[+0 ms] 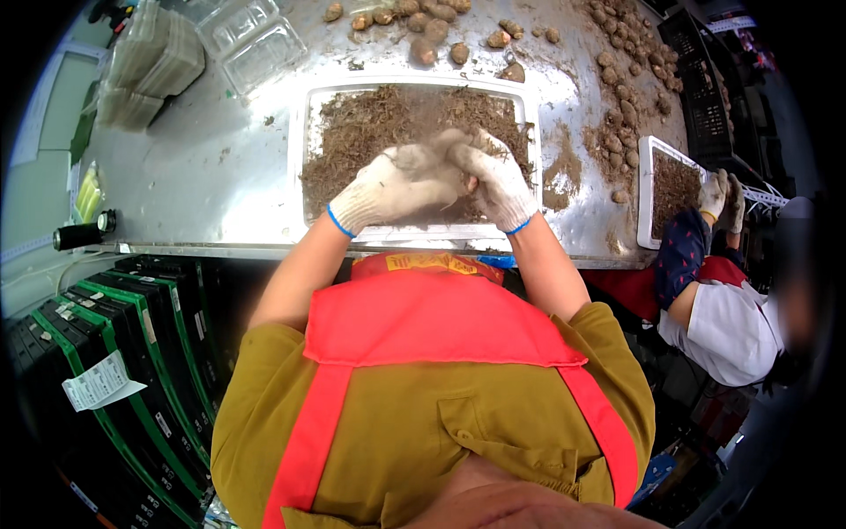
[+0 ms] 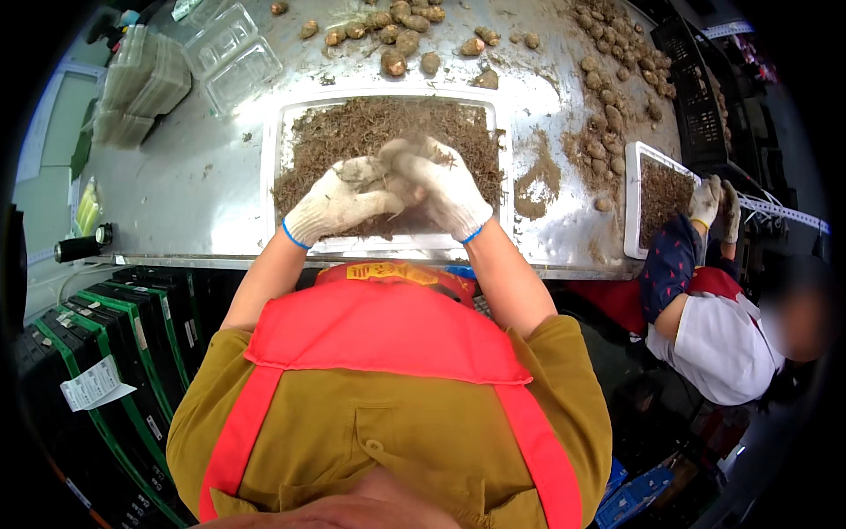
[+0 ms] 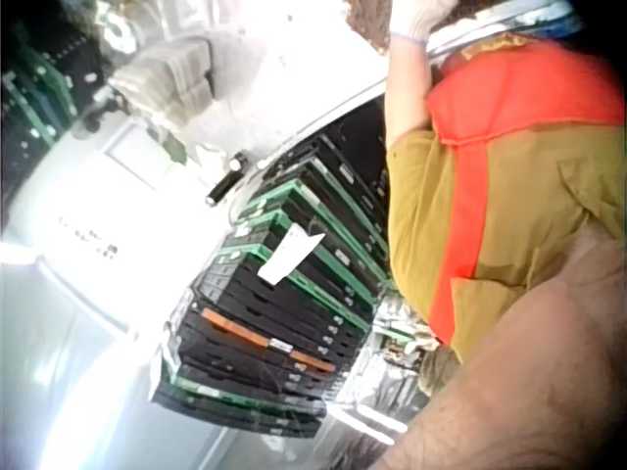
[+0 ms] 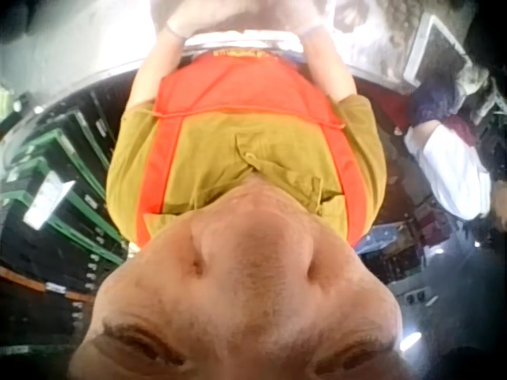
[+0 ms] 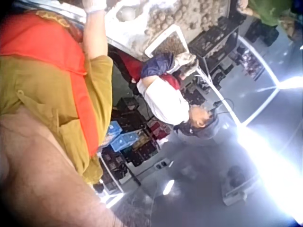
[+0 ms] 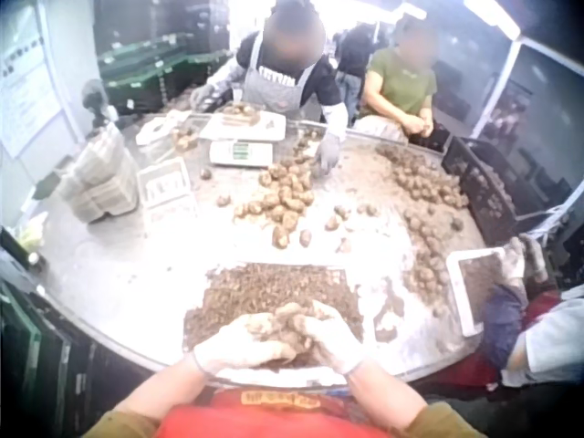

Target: The person cleans small root vegetables by hand, rubbing each one against a tray of loose soil-like material to remove dirt. The person handles the vegetables one at a time, rotating them to clean all sides, and places the cleaned items on the metal table. A second person works alongside at a separate station.

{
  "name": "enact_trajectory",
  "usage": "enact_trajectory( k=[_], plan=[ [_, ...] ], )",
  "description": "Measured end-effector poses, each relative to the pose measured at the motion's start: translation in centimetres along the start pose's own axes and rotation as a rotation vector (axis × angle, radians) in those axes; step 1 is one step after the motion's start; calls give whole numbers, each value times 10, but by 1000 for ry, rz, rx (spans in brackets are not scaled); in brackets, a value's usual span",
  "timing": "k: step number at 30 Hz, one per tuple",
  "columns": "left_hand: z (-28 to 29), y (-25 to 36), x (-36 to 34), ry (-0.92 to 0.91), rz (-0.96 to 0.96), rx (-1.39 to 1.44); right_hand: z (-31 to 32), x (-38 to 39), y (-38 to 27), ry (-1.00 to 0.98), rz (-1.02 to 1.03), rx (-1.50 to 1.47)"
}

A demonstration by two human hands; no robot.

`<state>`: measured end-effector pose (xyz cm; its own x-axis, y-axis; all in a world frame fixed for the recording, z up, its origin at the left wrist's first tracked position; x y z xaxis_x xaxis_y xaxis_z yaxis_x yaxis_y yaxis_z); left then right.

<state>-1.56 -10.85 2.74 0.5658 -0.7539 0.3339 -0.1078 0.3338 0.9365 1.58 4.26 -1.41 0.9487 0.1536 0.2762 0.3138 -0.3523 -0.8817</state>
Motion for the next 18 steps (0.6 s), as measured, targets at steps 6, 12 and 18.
enact_trajectory(
  k=[6, 12, 18],
  plan=[
    [15, -30, 0, 144, -49, 320, -1, 2, -35, -46, 115, -3],
    [18, -32, 2, 215, -97, 313, -10, 14, -56, 49, 610, 976],
    [15, -19, 7, 237, 64, 326, -19, 15, -47, 220, 900, 1234]
  ],
)
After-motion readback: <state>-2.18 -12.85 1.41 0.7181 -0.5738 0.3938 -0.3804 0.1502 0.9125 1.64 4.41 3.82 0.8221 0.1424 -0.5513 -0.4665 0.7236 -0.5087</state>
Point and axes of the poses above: each hand's wrist, its own x-axis away from the middle knuckle, its own z-axis out of the back of the hand, y = z × x, the point moved 4 cm from there along -x, towards the middle knuckle, and after that the axes turned 6 degrees about x, right-handed, at the moved point
